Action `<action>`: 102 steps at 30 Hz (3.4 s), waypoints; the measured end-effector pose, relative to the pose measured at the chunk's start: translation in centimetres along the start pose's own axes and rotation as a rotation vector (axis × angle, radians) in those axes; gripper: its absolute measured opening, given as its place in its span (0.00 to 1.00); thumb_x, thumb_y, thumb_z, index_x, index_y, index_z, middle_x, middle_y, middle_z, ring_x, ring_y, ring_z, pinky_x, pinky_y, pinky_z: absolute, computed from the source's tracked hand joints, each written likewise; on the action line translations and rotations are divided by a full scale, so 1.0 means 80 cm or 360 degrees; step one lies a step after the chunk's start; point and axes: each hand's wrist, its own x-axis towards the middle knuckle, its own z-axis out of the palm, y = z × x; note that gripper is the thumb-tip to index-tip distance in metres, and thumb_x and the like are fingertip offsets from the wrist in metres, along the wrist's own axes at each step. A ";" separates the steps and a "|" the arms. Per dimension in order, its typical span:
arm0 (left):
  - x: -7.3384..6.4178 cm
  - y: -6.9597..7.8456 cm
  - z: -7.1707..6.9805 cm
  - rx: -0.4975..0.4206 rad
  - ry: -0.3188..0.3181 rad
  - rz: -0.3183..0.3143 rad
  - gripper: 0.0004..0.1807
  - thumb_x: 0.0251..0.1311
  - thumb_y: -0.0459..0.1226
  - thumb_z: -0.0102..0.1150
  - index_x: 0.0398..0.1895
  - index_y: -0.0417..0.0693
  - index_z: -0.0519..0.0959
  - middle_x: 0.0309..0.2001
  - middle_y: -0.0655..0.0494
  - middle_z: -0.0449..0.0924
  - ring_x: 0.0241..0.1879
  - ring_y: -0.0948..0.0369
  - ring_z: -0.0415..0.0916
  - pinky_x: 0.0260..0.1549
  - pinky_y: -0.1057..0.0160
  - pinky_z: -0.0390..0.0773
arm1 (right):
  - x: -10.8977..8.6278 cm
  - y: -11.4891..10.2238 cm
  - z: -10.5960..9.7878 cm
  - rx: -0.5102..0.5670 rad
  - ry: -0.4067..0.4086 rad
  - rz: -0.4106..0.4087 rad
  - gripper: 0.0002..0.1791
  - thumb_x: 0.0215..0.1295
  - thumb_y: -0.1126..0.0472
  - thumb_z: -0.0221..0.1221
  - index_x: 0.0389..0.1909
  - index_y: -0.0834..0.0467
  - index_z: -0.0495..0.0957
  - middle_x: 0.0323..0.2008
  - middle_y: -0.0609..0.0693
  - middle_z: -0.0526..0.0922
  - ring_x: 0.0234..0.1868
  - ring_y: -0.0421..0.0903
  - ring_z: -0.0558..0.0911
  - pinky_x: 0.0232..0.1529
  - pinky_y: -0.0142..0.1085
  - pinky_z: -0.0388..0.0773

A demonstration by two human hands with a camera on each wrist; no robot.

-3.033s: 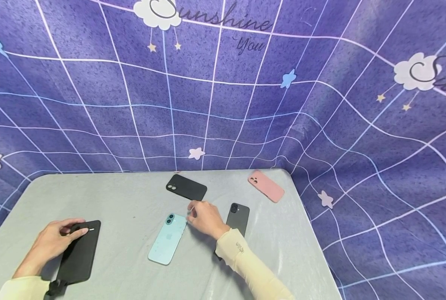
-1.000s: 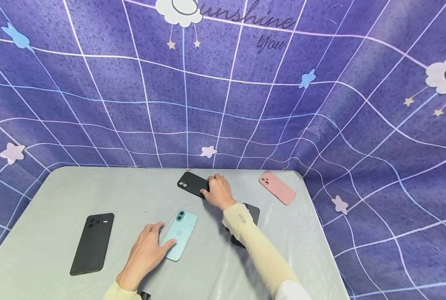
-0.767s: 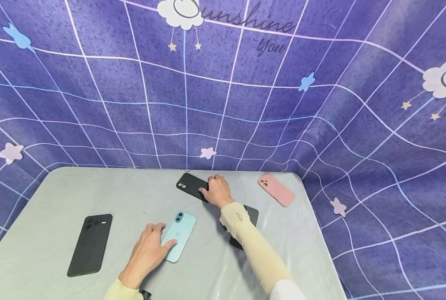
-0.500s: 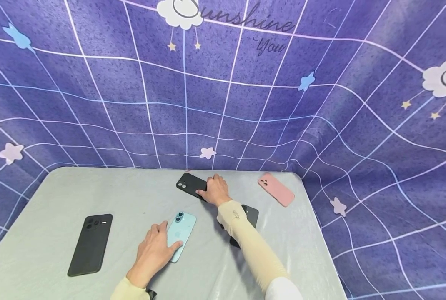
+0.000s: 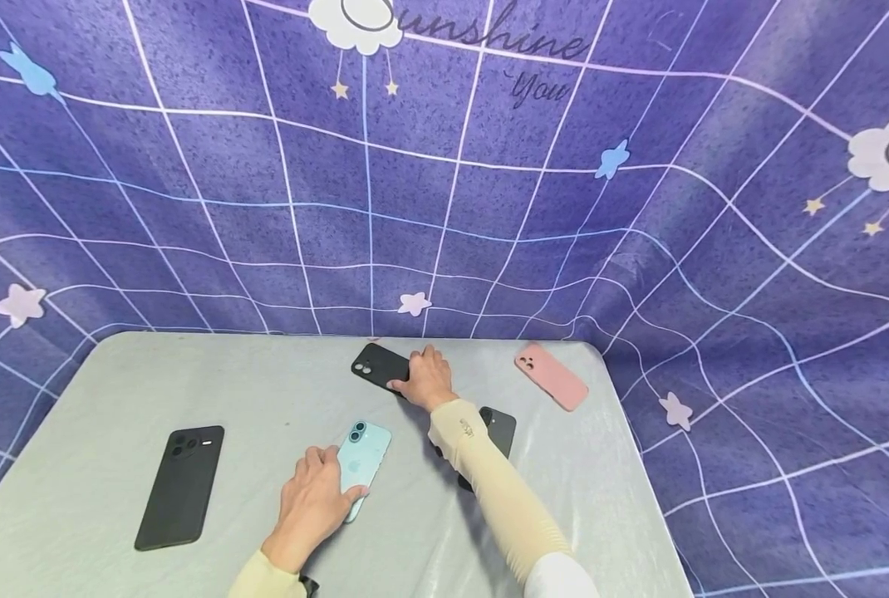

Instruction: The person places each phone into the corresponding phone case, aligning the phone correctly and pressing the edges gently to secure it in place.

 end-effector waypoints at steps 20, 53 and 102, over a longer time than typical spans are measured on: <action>0.018 -0.011 0.002 -0.0076 -0.0199 -0.0117 0.50 0.46 0.52 0.88 0.66 0.30 0.75 0.45 0.40 0.70 0.45 0.43 0.75 0.40 0.40 0.83 | 0.011 0.001 0.004 0.0142 0.0023 -0.0005 0.34 0.57 0.46 0.82 0.48 0.64 0.75 0.46 0.60 0.81 0.49 0.58 0.82 0.56 0.50 0.81; 0.030 -0.026 -0.019 -0.0414 -0.0299 -0.0065 0.10 0.76 0.36 0.61 0.52 0.40 0.86 0.34 0.58 0.84 0.29 0.61 0.76 0.27 0.56 0.77 | 0.008 -0.002 -0.014 0.0257 0.0082 -0.0120 0.13 0.81 0.61 0.56 0.50 0.61 0.89 0.48 0.57 0.91 0.52 0.58 0.89 0.54 0.54 0.87; 0.008 -0.083 -0.023 -0.0785 -0.0236 -0.0346 0.19 0.79 0.36 0.55 0.63 0.29 0.81 0.52 0.40 0.89 0.53 0.47 0.86 0.56 0.39 0.82 | -0.058 0.000 -0.008 0.1057 0.0149 0.0077 0.10 0.75 0.66 0.61 0.47 0.67 0.88 0.36 0.54 0.89 0.36 0.43 0.82 0.44 0.38 0.83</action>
